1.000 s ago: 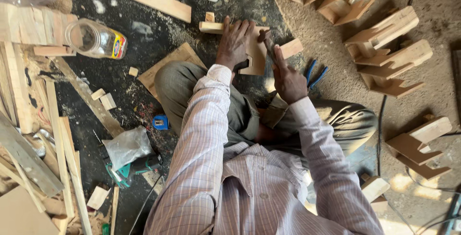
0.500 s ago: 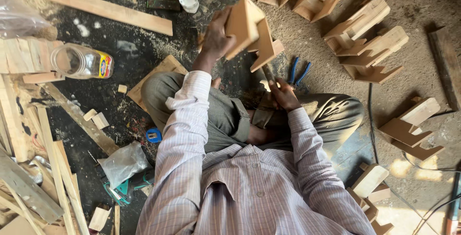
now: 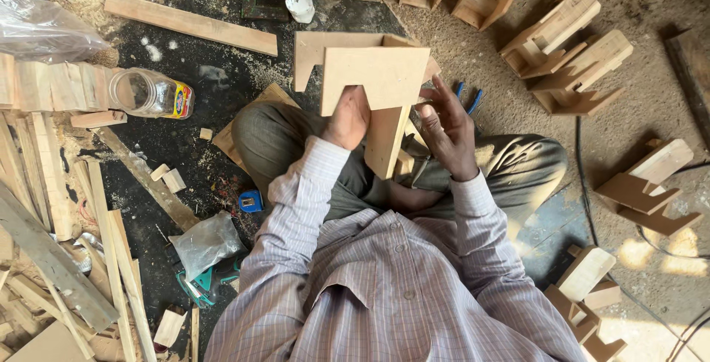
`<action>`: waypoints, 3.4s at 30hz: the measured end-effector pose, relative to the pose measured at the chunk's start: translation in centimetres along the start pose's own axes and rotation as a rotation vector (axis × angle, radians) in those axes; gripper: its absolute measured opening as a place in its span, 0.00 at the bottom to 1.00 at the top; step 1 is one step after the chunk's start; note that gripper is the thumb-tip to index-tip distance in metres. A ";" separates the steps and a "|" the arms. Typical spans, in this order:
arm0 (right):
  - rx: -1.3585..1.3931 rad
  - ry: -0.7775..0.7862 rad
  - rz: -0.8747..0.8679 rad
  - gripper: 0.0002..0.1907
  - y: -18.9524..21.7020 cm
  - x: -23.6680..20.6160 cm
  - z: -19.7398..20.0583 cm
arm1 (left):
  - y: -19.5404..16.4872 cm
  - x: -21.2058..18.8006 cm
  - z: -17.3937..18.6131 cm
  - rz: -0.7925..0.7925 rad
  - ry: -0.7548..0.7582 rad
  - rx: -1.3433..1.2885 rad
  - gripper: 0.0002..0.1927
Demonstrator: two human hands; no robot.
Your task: The person sits on the workshop floor assembling small wooden box-shaped pieces. They hammer nails into the joints with a hammer, use pliers to pull or adjust nails, fit pieces together, and shape a joint with a small chisel.
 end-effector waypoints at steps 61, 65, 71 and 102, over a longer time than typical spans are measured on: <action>0.225 0.098 0.086 0.20 10.7 -7.9 -4.4 | 3.4 -16.1 -9.1 0.415 0.359 -0.281 0.42; 0.309 0.034 -0.008 0.13 7.9 -7.2 -4.2 | 4.6 -16.3 -7.4 0.486 0.328 -0.236 0.42; 0.282 -0.049 -0.176 0.12 3.2 -7.7 -3.1 | 5.5 -16.5 -1.0 0.491 0.034 0.163 0.31; -0.189 -0.195 -0.164 0.13 -7.5 0.3 -4.2 | -8.5 1.5 -0.8 0.136 0.299 2.697 0.58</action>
Point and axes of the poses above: each hand's wrist, its own x-axis towards the middle knuckle, its own z-axis out of the back of the hand, y = z × x, the point moved 5 cm from there along x, towards the middle knuckle, and after that the axes turned 3 degrees about y, right-handed, at the moved point
